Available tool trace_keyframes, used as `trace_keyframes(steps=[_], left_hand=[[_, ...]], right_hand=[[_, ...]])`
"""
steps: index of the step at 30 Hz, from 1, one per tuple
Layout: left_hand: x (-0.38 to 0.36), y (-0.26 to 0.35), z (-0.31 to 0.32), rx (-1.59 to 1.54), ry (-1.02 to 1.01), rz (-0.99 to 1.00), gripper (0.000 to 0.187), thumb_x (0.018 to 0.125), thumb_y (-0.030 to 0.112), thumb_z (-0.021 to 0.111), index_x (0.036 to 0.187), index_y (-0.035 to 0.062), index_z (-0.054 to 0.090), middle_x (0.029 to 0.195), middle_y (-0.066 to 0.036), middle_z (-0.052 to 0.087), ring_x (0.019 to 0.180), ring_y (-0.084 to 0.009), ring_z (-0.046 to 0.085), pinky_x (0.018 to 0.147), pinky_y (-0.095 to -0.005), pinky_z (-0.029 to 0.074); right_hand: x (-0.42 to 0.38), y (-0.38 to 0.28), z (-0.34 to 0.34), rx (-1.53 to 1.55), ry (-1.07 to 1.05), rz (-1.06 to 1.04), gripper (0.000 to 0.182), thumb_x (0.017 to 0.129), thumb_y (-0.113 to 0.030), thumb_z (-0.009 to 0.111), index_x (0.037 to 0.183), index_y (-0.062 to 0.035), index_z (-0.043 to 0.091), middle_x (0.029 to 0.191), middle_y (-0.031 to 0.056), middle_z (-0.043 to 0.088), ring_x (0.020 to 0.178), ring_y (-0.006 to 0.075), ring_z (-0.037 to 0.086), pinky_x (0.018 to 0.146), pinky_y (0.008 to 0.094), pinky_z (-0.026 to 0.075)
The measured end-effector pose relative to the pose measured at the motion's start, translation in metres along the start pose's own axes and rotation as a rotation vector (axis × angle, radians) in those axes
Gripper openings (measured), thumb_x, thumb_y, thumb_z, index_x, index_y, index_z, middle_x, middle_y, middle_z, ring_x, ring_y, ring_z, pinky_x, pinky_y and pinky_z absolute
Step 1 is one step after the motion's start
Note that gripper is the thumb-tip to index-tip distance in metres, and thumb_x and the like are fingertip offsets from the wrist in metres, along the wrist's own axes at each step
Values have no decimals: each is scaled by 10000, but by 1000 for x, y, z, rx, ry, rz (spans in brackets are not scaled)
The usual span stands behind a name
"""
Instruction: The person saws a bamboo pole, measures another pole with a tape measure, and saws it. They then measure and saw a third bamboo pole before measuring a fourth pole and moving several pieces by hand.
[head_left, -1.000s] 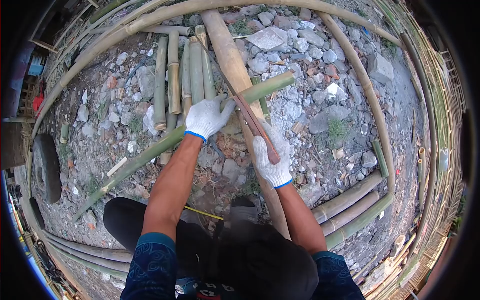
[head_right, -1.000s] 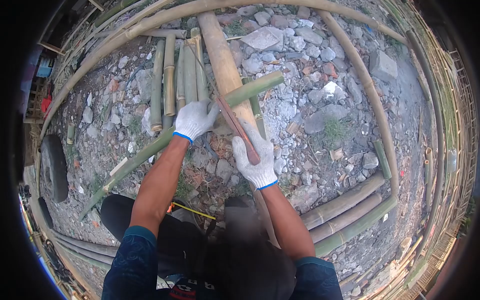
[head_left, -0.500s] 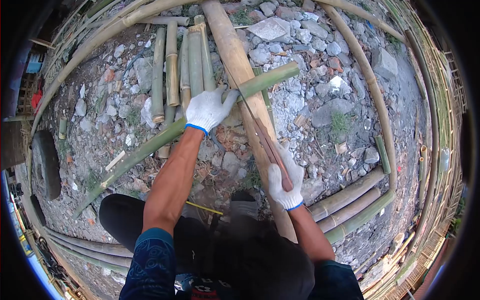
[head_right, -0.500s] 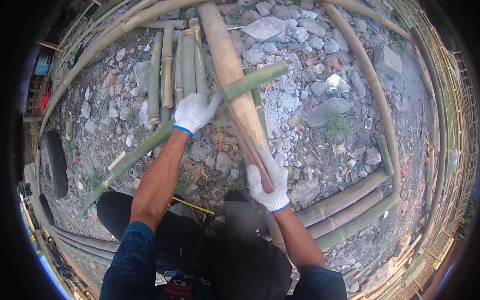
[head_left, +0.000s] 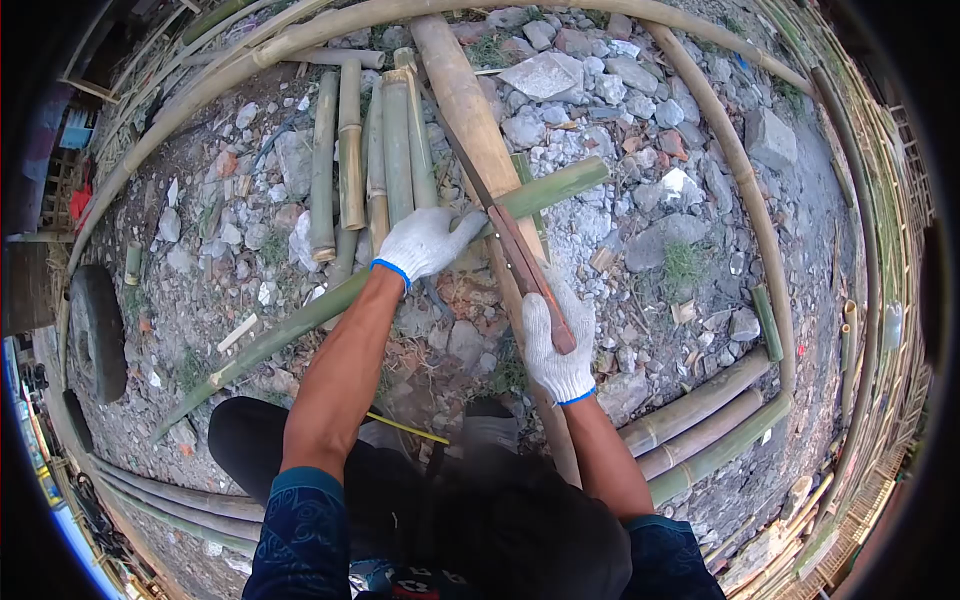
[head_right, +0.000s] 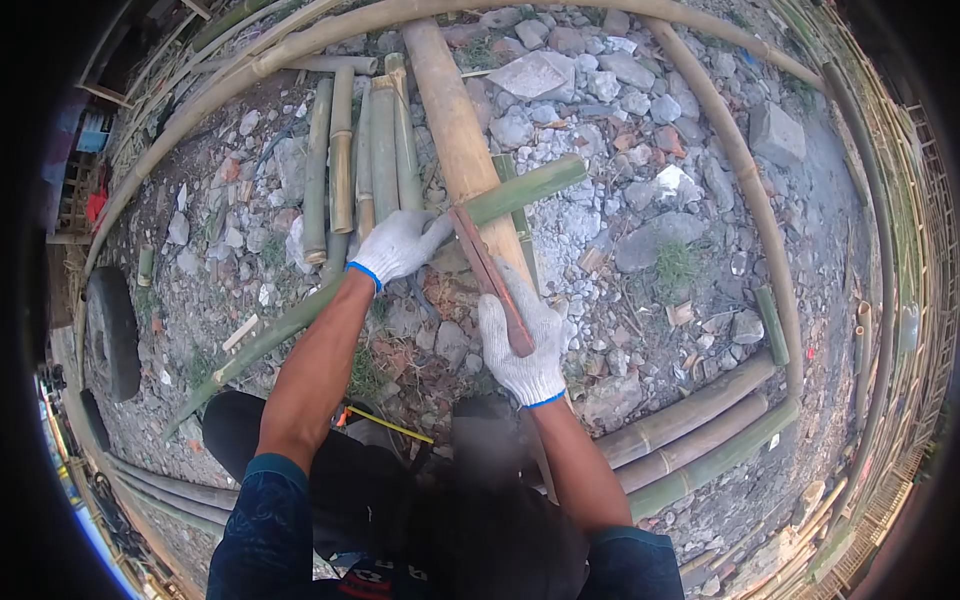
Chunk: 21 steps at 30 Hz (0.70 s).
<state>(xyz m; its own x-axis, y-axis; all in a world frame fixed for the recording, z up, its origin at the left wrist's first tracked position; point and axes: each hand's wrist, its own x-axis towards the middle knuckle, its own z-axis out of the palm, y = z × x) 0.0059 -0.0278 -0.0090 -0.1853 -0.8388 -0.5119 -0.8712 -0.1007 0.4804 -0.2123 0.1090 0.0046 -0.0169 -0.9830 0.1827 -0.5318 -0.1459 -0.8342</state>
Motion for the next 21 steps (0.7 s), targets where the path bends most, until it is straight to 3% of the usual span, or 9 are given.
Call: trace_keyframes(steps=[4, 6, 7, 9, 11, 15, 17, 19, 21], left_hand=[[1, -10, 3, -7, 4, 4, 881, 1026, 707, 397, 973, -102, 742, 988, -371, 705, 998, -517, 692, 921, -555, 523], [4, -13, 7, -2, 0, 17, 884, 1025, 709, 400, 960, -105, 738, 974, -374, 702, 987, -522, 692, 913, -560, 523], [6, -11, 5, -4, -12, 13, 847, 1031, 690, 403, 981, -85, 742, 960, -358, 707, 992, -523, 688, 913, -554, 518], [4, -9, 3, -8, -43, -3, 774, 1044, 650, 409, 1022, -46, 749, 932, -327, 716, 1002, -526, 681, 913, -542, 509], [3, -12, 6, -12, 0, 24, 837, 1034, 683, 403, 992, -82, 742, 965, -367, 701, 983, -526, 690, 911, -561, 518], [-11, 5, 40, 25, 118, 111, 841, 1039, 680, 394, 1046, -87, 739, 1009, -380, 698, 992, -522, 693, 914, -570, 521], [-7, 6, 11, 6, 77, 85, 802, 1050, 652, 386, 1075, -70, 733, 1025, -356, 714, 1018, -521, 689, 932, -567, 522], [1, -8, 6, -37, 37, 98, 800, 1051, 648, 380, 1072, -69, 733, 1031, -347, 719, 1038, -522, 684, 951, -563, 520], [-4, -13, 16, 66, 176, 83, 708, 1041, 626, 451, 1076, -31, 712, 942, -318, 730, 926, -489, 722, 849, -566, 562]], right_hand=[[-34, -3, -33, -168, -70, -87, 472, 975, -216, 681, 1379, 25, 639, 1128, 220, 761, 976, 390, 760, 855, 444, 581], [-77, -9, -67, 53, -137, 160, 509, 962, -228, 687, 1384, 48, 626, 1172, 239, 749, 1028, 402, 756, 878, 434, 591], [-97, -9, -87, -47, -157, 91, 548, 964, -282, 681, 1378, 72, 621, 1187, 249, 747, 1055, 376, 761, 914, 435, 586], [-132, -19, -118, 9, -197, 253, 598, 988, -375, 643, 1382, 75, 620, 1214, 250, 747, 1121, 352, 756, 952, 427, 582], [-143, -25, -122, 48, -167, 218, 613, 988, -397, 648, 1378, 75, 623, 1192, 245, 759, 1095, 357, 765, 946, 420, 589], [-49, 0, -33, -1, -64, 97, 523, 961, -283, 708, 1380, 23, 646, 1087, 248, 772, 938, 373, 783, 826, 427, 602], [-4, -7, 1, -28, 11, 37, 472, 955, -212, 718, 1379, -10, 661, 1073, 238, 771, 891, 373, 775, 798, 432, 592], [2, -3, -3, 46, 3, -9, 450, 963, -207, 717, 1364, -10, 673, 1076, 230, 773, 902, 364, 777, 818, 421, 592], [7, -2, -2, 94, 5, -12, 431, 968, -205, 717, 1351, -10, 684, 1079, 224, 775, 916, 358, 778, 836, 411, 591]])
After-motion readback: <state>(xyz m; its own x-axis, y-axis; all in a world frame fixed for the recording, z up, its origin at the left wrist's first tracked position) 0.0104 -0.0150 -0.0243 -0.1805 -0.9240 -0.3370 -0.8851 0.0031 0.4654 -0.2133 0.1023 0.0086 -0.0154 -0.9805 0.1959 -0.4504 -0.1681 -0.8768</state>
